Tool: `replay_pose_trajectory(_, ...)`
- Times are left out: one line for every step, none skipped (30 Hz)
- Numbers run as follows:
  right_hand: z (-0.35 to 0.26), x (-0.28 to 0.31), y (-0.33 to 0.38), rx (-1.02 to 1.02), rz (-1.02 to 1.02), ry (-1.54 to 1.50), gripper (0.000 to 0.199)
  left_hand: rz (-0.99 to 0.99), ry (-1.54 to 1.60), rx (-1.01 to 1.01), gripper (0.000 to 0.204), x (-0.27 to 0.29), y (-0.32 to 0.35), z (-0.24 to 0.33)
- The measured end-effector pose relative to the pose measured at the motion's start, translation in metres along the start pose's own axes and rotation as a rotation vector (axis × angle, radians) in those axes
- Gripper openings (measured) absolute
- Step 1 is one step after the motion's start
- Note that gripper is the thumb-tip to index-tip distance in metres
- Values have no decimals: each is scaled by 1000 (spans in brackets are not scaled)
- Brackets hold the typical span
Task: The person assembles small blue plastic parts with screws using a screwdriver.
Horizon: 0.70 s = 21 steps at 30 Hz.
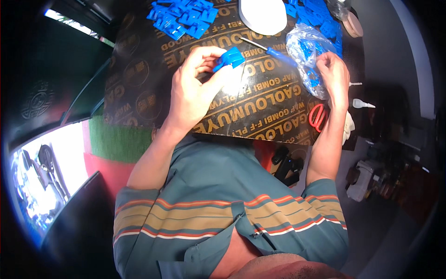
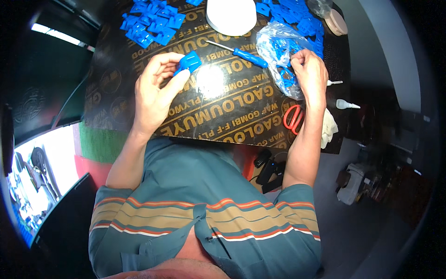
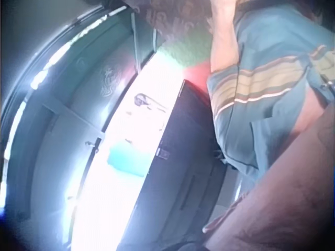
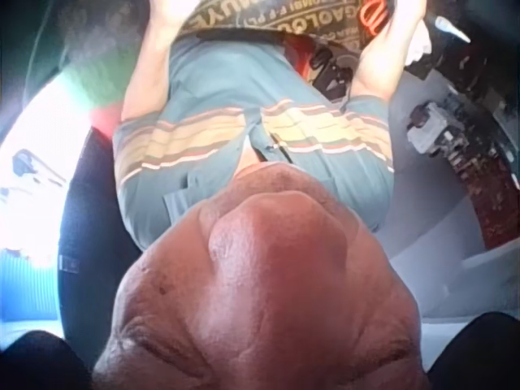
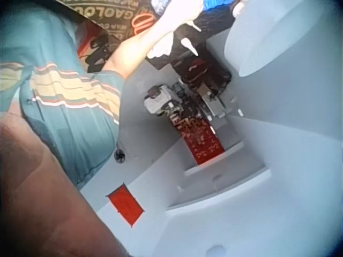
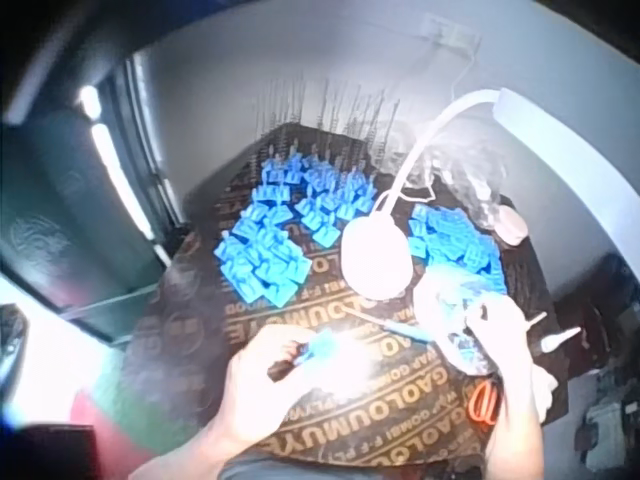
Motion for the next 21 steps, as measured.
replay_pose_trajectory(-2, 0, 0, -2, 15, 13, 22, 4, 273, 79, 30, 0, -1, -5)
replay_pose_trajectory(-4, 1, 1, -5, 30, 19, 20, -34, 423, 136, 27, 0, -3, -8)
replay_pose_trajectory(-6, 0, 2, 5, 22, 18, 20, -22, 421, 141, 27, 4, -5, -8)
replay_pose_trajectory(-7, 3, 3, 33, 89, 23, 20, -65, 503, 200, 27, 4, -5, -10)
replay_pose_trajectory(-13, 6, 5, 61, 156, 25, 19, -107, 584, 259, 28, 4, -5, -12)
replay_pose_trajectory(-19, 10, 8, 69, 170, -80, 22, -117, 636, 286, 29, 5, -5, -13)
replay_pose_trajectory(-26, 15, 12, 69, 155, -182, 19, -106, 634, 289, 29, 6, -5, -13)
replay_pose_trajectory(-39, 16, 16, 87, 113, -334, 16, -99, 704, 315, 29, 6, -3, -13)
replay_pose_trajectory(-50, 17, 22, 94, 75, -480, 13, -103, 779, 341, 29, 5, -2, -13)
replay_pose_trajectory(-65, 16, 28, 199, 51, -550, 10, -115, 811, 330, 29, 5, -2, -16)
replay_pose_trajectory(-83, 17, 36, 305, 27, -619, 7, -113, 811, 332, 29, 5, -1, -16)
replay_pose_trajectory(-105, 19, 48, 387, 3, -620, 8, -112, 809, 331, 29, 5, -1, -16)
replay_pose_trajectory(-126, 19, 54, 457, -29, -635, 8, -110, 818, 343, 29, 5, -2, -18)
replay_pose_trajectory(-143, 18, 63, 539, 13, -624, 9, -104, 818, 345, 29, 5, -1, -18)
replay_pose_trajectory(-157, 16, 71, 616, 60, -614, 10, -99, 804, 340, 28, 4, -1, -16)
replay_pose_trajectory(-167, 10, 77, 659, 106, -638, 12, -93, 790, 336, 28, 3, -1, -16)
replay_pose_trajectory(-176, 5, 81, 704, 151, -660, 13, -91, 790, 337, 28, 3, -1, -16)
replay_pose_trajectory(-182, 1, 81, 734, 193, -631, 16, -78, 763, 317, 28, 3, -2, -15)
replay_pose_trajectory(-187, -3, 83, 752, 224, -693, 18, -66, 737, 297, 28, 2, -2, -14)
replay_pose_trajectory(-190, -9, 82, 768, 267, -697, 19, -36, 740, 286, 27, 1, -1, -14)
replay_pose_trajectory(-192, -12, 82, 783, 310, -699, 20, -37, 741, 287, 27, -1, 0, -14)
Point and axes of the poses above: each hand's wrist, its own y-axis away from the middle knuckle, its own x-axis out of the back of the hand, z = x × y, the point moved 4 cm from there along -y, towards the middle knuckle, and after that the axes turned 5 degrees about -x, right-handed, at the moved point
